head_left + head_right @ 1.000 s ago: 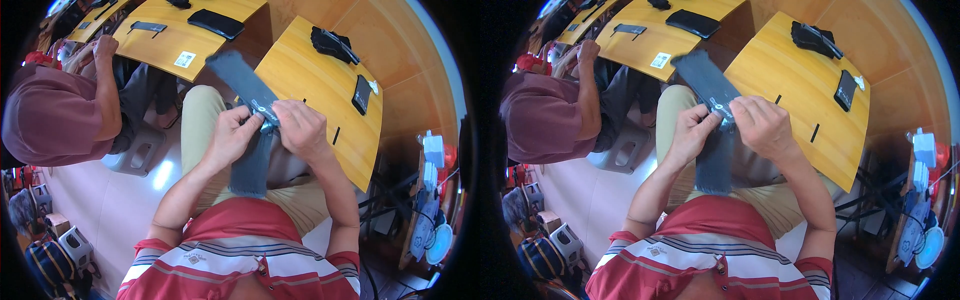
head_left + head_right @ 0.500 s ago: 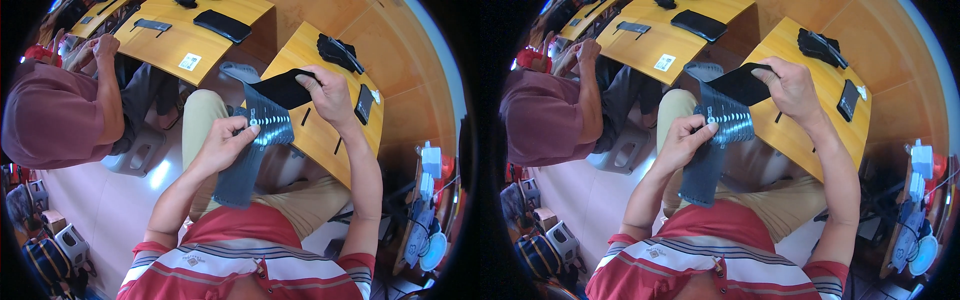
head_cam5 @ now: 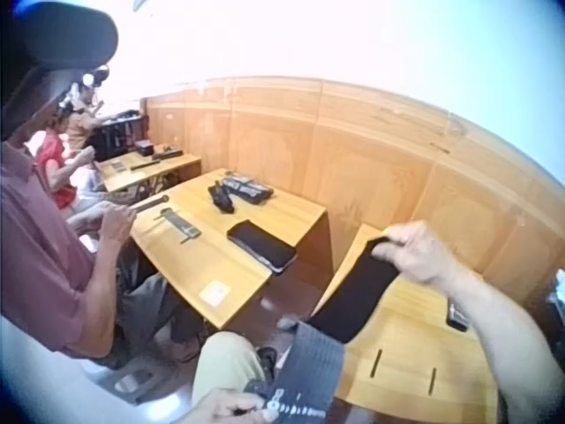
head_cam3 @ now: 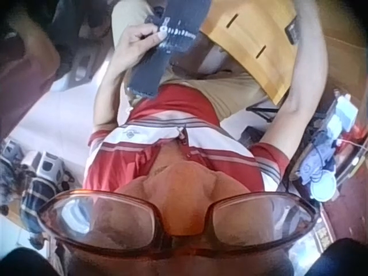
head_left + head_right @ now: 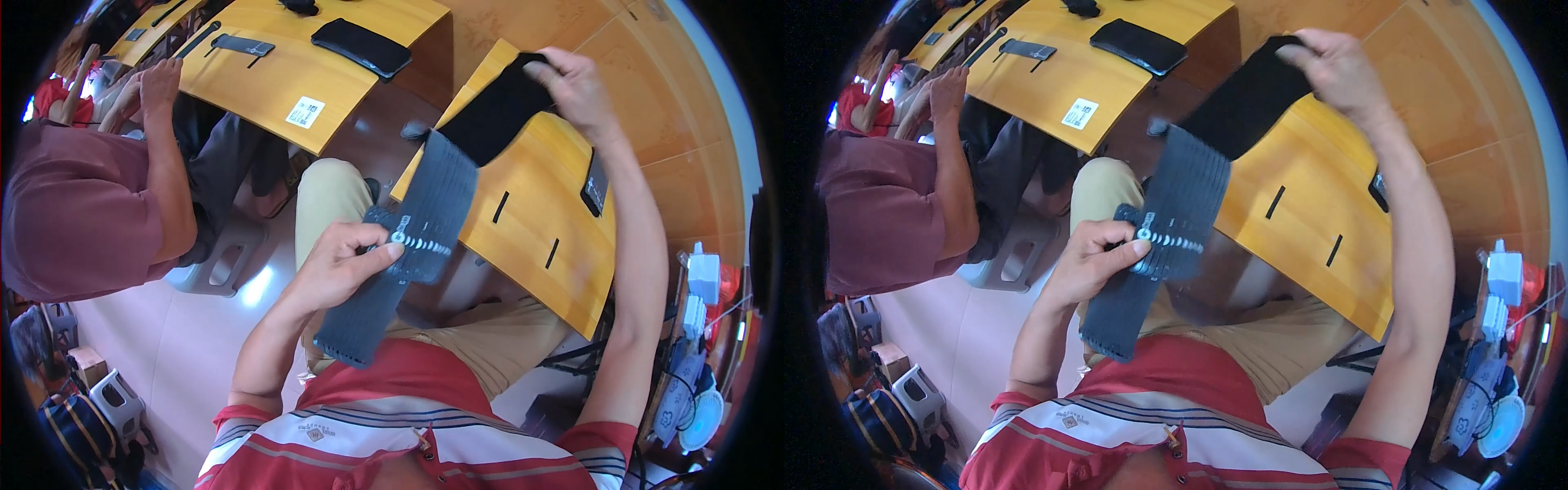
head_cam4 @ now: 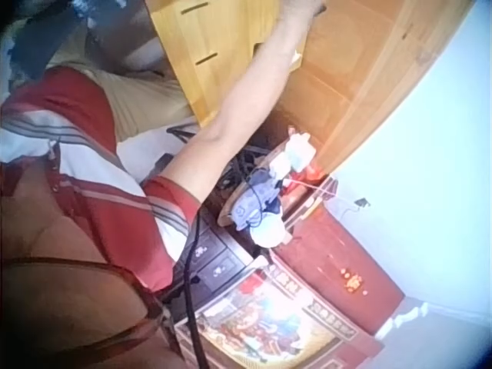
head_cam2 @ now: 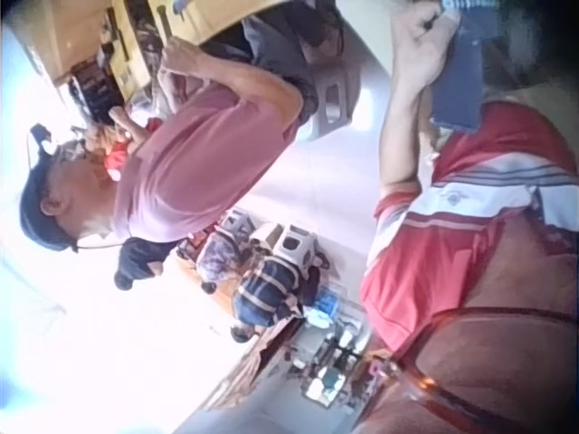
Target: Sorting, inspecting, and stacking black elastic straps on a desk.
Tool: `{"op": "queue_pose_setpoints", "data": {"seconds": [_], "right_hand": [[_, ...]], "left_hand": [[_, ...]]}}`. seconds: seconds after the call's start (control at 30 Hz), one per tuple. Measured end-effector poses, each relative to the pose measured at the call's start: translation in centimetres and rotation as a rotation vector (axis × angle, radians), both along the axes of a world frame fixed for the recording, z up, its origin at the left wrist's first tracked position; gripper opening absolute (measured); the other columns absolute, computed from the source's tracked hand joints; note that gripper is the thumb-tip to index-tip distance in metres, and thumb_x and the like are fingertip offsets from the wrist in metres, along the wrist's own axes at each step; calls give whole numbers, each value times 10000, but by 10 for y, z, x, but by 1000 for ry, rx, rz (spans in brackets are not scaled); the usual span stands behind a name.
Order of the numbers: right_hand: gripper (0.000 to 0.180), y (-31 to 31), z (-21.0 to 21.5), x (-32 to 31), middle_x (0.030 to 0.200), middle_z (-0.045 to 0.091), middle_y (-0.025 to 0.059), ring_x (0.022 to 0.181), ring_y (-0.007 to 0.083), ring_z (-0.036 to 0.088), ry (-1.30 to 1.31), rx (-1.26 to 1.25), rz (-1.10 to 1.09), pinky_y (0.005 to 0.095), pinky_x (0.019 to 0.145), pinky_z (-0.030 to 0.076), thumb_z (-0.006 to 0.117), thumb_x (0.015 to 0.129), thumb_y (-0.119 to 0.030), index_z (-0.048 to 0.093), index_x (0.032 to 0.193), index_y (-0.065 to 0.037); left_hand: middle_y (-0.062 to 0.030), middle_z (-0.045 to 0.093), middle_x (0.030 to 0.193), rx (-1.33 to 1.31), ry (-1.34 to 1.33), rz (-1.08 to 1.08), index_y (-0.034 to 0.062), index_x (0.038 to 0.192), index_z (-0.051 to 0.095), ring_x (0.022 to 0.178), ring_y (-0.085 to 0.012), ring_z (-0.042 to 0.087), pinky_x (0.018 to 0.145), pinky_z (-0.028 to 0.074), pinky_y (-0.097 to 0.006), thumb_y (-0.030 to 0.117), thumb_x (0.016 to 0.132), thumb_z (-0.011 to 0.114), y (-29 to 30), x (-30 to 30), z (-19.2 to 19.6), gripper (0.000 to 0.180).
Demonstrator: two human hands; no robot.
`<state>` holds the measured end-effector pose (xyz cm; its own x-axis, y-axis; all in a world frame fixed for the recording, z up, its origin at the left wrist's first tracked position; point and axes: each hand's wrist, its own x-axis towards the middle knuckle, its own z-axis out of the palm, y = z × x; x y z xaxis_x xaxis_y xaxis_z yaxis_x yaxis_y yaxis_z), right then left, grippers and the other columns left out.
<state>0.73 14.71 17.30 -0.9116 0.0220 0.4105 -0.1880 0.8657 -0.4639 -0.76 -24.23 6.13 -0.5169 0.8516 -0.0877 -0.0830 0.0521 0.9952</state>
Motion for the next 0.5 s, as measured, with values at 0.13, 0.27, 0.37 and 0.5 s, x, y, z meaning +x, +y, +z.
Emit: {"op": "queue_pose_setpoints", "data": {"seconds": [0.13, 0.27, 0.37, 0.5], "right_hand": [[302, 135, 79, 40, 874, 687, -21, 761, 44, 610, 91, 83, -513, 212, 570, 501, 630, 1023, -343, 704, 1126, -69], [320, 166, 113, 55, 1010, 730, -30, 854, 22, 653, 271, 17, -534, 197, 622, 532, 642, 1019, -358, 705, 1231, -127], [380, 114, 82, 17, 978, 734, -50, 702, 14, 654, 258, -107, -466, 176, 580, 523, 670, 993, -408, 694, 1291, -173], [368, 47, 23, -36, 930, 749, -32, 616, 16, 648, 238, -300, -323, 171, 558, 518, 680, 992, -368, 685, 1332, -226]], "left_hand": [[33, 499, 686, -54, -107, -179, -13, 767, 617, 669, -48, 429, 574, 341, -265, 193, 990, 691, -34, 7, -13, 312], [23, 536, 695, -66, -109, -42, -11, 841, 689, 671, -50, 437, 579, 360, -270, 188, 993, 691, -54, 7, -41, 250], [4, 634, 785, -39, -200, 14, -12, 939, 733, 727, -56, 518, 634, 427, -248, 189, 996, 690, -58, 6, -47, 213], [-15, 702, 874, 51, -221, 3, -22, 1010, 743, 797, -68, 591, 702, 487, -244, 186, 999, 686, -54, 1, -46, 216]]}}
